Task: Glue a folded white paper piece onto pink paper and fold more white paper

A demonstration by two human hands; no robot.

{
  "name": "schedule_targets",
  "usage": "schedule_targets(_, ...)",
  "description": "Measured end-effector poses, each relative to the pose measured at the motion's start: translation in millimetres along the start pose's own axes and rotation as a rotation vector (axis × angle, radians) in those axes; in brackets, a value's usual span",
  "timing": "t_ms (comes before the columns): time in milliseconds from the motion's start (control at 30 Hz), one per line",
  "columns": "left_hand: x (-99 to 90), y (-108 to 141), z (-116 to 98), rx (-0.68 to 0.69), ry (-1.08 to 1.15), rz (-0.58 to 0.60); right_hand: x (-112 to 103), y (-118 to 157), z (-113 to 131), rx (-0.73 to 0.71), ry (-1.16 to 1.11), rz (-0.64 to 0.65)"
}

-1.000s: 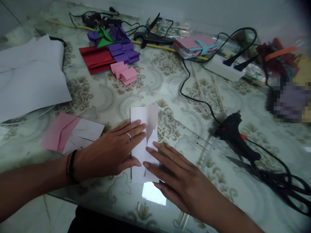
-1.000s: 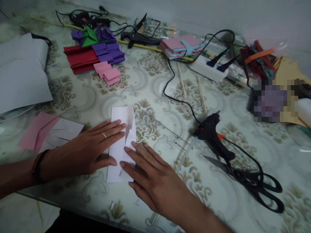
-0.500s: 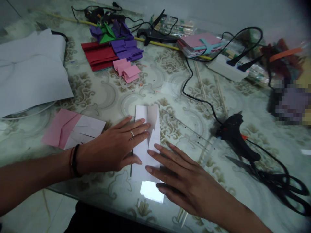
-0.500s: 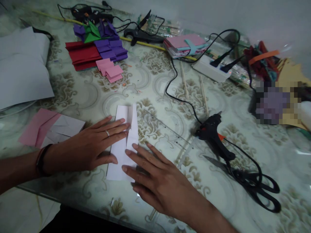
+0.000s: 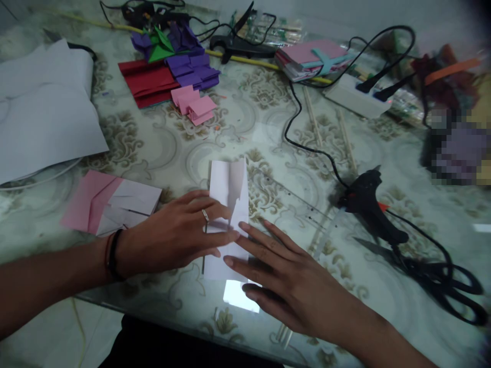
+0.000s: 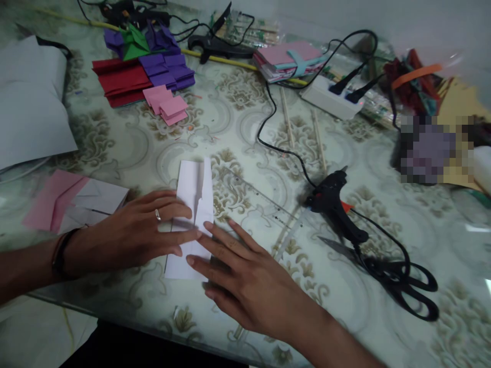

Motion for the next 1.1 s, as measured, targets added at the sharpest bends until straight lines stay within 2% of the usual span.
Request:
schedule_targets(333, -2.9, -2, 1, -0.093, -0.009, 0.068, -4, -2, 1, 0.019, -0.043, 0.021)
schedule_targets(600, -8.4, -2, -3, -0.101, 0.000, 0.090, -7, 5, -5, -0.041, -0.048, -0.115)
schedule_targets(900, -9.5, -1, -4, -0.050, -0.034, -0.016, -5, 1, -3, -0.035, -0.039, -0.079)
schedule_targets(1100, -10.7, -1, -5, -0.033, -0.052, 0.001, -6, 0, -2, -0.032, -0.055, -0.064)
Point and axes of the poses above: each hand's wrist, its own y-axis away from the middle knuckle, its own x-axis out of the palm, z = x × y, the point moved 2 cm from there along -y, towards the middle knuckle, and after that the axes turned 10 degrees about x, right-handed, at the moved point
